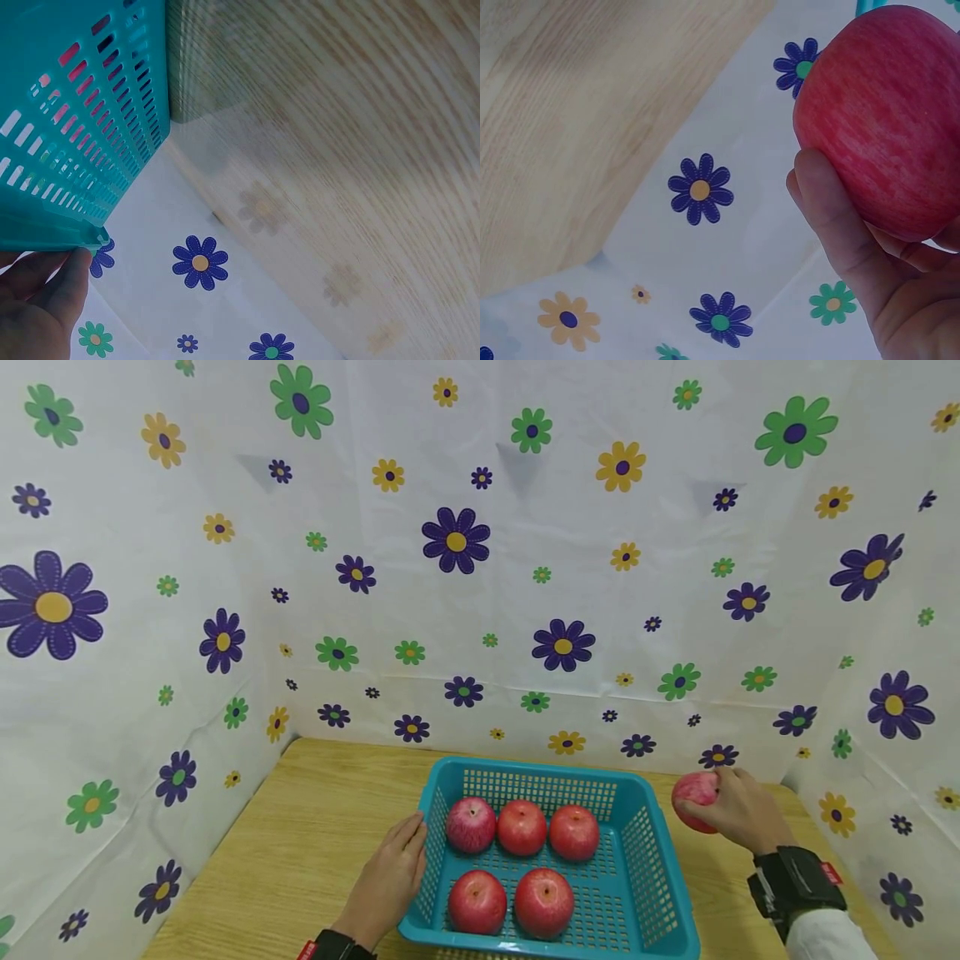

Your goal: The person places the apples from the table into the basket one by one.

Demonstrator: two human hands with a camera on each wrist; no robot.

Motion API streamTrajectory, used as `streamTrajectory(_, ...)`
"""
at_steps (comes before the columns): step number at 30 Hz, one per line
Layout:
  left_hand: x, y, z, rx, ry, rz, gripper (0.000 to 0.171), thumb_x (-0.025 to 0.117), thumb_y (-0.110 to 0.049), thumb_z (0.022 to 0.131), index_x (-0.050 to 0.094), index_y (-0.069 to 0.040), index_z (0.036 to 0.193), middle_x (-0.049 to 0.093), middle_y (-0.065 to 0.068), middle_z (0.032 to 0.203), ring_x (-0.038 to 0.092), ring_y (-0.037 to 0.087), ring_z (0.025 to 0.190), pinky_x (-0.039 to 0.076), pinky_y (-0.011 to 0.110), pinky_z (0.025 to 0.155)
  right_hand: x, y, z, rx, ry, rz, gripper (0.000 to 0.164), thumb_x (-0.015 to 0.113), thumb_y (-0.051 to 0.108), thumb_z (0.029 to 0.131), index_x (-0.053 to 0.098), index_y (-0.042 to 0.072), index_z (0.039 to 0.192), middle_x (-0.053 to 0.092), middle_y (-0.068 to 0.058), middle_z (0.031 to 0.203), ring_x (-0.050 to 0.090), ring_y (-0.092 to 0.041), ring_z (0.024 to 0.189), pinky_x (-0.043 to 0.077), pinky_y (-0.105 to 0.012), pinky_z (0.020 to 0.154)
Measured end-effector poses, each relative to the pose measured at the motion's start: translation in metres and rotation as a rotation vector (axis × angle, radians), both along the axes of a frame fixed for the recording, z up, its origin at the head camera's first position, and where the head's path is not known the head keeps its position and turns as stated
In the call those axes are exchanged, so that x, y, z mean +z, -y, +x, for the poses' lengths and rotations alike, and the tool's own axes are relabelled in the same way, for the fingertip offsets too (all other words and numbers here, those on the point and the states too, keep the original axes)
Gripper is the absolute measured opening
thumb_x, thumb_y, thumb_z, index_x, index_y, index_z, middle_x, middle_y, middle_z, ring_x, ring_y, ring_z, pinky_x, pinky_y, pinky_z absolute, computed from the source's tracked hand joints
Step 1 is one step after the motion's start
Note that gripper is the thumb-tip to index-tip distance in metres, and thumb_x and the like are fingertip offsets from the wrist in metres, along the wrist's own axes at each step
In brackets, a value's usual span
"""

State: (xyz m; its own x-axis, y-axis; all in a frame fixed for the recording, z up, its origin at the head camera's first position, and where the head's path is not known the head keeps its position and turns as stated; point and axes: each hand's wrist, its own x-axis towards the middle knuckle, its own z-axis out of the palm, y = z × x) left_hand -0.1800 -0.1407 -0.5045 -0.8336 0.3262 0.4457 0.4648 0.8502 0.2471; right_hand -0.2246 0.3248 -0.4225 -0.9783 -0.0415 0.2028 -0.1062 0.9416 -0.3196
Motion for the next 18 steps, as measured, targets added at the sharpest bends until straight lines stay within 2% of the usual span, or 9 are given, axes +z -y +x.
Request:
streamTrajectory(5,0.000,0.000,0.000,0.007,0.006,-0.006,0.036,0.069,0.001,0.092,0.063,0.015,0.124,0.058,0.026,0.134,0.057,0.040,0.125,0.053,0.047,0.096,0.005,0.007,0.000,0.029,-0.031,-0.011,0.072,0.081,0.039,0.082,0.053,-0.021,0.110,0.060,-0.032,0.094,0.061,-0.042,0.081,0.060,-0.054,0.067)
streamTrajectory(12,0.000,0.000,0.001,0.012,0.023,-0.010,0.036,0.069,0.000,0.092,0.063,0.015,0.125,0.057,0.026,0.136,0.056,0.039,0.126,0.052,0.047,0.096,0.012,0.016,-0.001,0.060,-0.059,-0.021,0.075,0.082,0.039,0.080,0.053,-0.021,0.115,0.059,-0.033,0.100,0.061,-0.042,0.084,0.060,-0.052,0.068)
streamTrajectory(18,0.000,0.000,0.001,0.001,0.000,-0.007,0.036,0.071,0.001,0.091,0.064,0.015,0.124,0.058,0.026,0.134,0.057,0.039,0.124,0.053,0.047,0.095,0.020,0.025,0.002,0.082,-0.050,-0.016,0.072,0.082,0.038,0.080,0.053,-0.019,0.114,0.059,-0.031,0.099,0.060,-0.041,0.084,0.060,-0.052,0.067)
